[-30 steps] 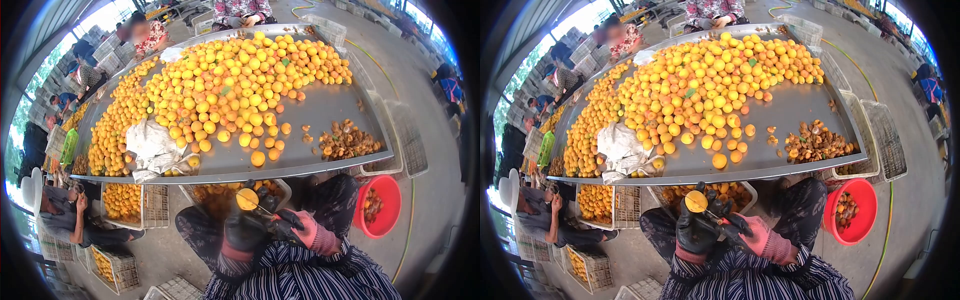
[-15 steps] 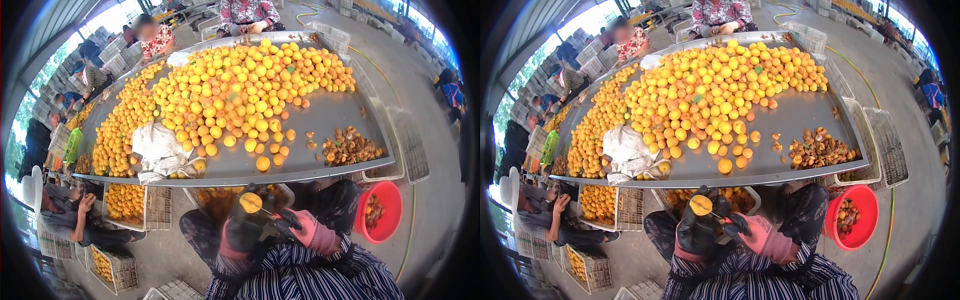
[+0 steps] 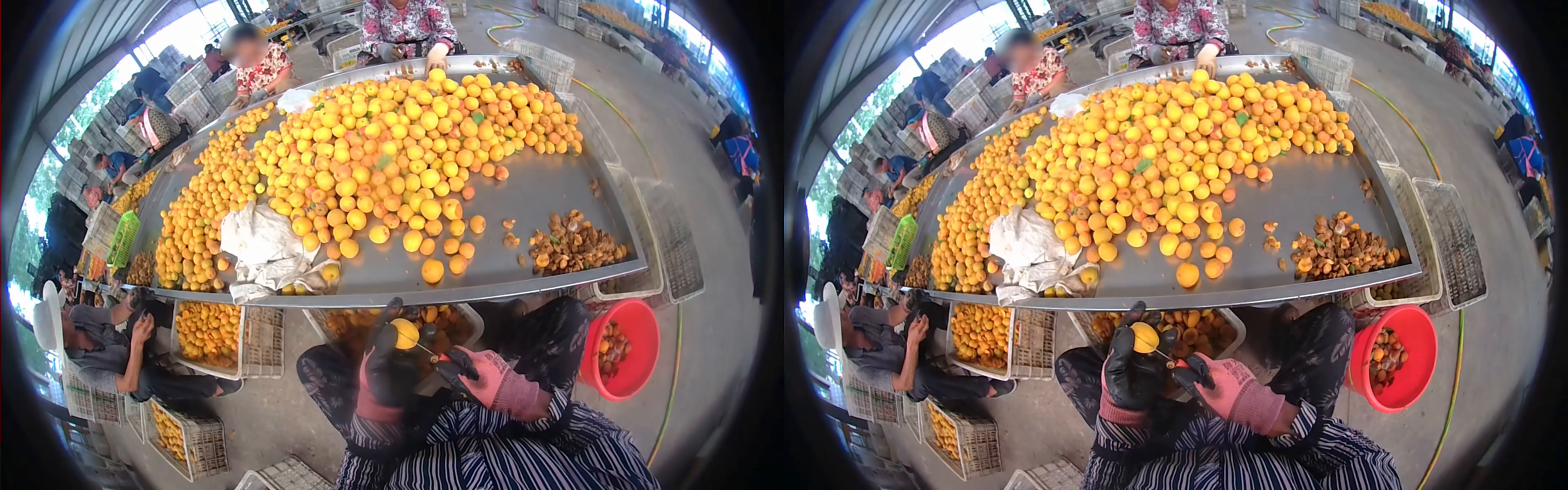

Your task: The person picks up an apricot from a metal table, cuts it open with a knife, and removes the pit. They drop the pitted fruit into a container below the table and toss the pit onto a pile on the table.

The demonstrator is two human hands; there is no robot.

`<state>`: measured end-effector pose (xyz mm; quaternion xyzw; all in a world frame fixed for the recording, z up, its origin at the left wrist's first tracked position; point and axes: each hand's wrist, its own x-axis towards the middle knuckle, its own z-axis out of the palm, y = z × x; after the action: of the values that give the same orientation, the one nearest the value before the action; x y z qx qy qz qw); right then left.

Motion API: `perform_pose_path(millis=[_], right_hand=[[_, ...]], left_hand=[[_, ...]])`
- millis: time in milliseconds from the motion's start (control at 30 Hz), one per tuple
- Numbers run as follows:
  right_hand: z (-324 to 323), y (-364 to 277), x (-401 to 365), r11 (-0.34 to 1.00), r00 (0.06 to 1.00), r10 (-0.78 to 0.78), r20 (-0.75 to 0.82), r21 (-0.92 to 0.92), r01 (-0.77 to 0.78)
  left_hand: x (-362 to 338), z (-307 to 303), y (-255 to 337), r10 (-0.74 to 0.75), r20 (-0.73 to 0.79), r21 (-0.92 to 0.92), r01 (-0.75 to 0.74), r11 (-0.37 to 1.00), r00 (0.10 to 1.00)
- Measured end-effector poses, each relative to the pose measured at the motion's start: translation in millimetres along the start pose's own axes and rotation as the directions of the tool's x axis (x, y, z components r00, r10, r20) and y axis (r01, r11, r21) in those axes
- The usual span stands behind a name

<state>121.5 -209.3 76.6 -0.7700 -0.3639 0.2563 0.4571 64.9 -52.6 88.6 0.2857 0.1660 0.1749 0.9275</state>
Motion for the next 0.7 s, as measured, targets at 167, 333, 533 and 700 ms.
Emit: perform_pose_path(millis=[167, 333, 533, 700], right_hand=[[2.3, -19.6, -1.4, 0.997, 0.998, 0.051, 0.022, -0.059, -0.050], [1.7, -9.9, 0.4, 0.999, 0.999, -0.032, -0.029, -0.022, 0.031], [-2.3, -21.0, 3.7, 0.995, 0.996, 0.044, 0.074, -0.093, -0.037], [12.0, -14.5, 1.3, 0.992, 0.999, 0.038, 0.024, -0.122, -0.035]], left_hand=[[2.1, -6.0, -3.6, 0.065, 0.130, 0.106, -0.079, 0.991, 0.989], [-1.3, -1.6, 3.7, -0.124, 0.135, -0.159, 0.145, 0.977, 0.983], [0.1, -8.7, -1.5, 0.047, 0.095, -0.044, -0.043, 0.998, 0.994], [-1.3, -13.6, -7.6, -0.020, 0.051, -0.138, 0.027, 0.990, 0.999]])
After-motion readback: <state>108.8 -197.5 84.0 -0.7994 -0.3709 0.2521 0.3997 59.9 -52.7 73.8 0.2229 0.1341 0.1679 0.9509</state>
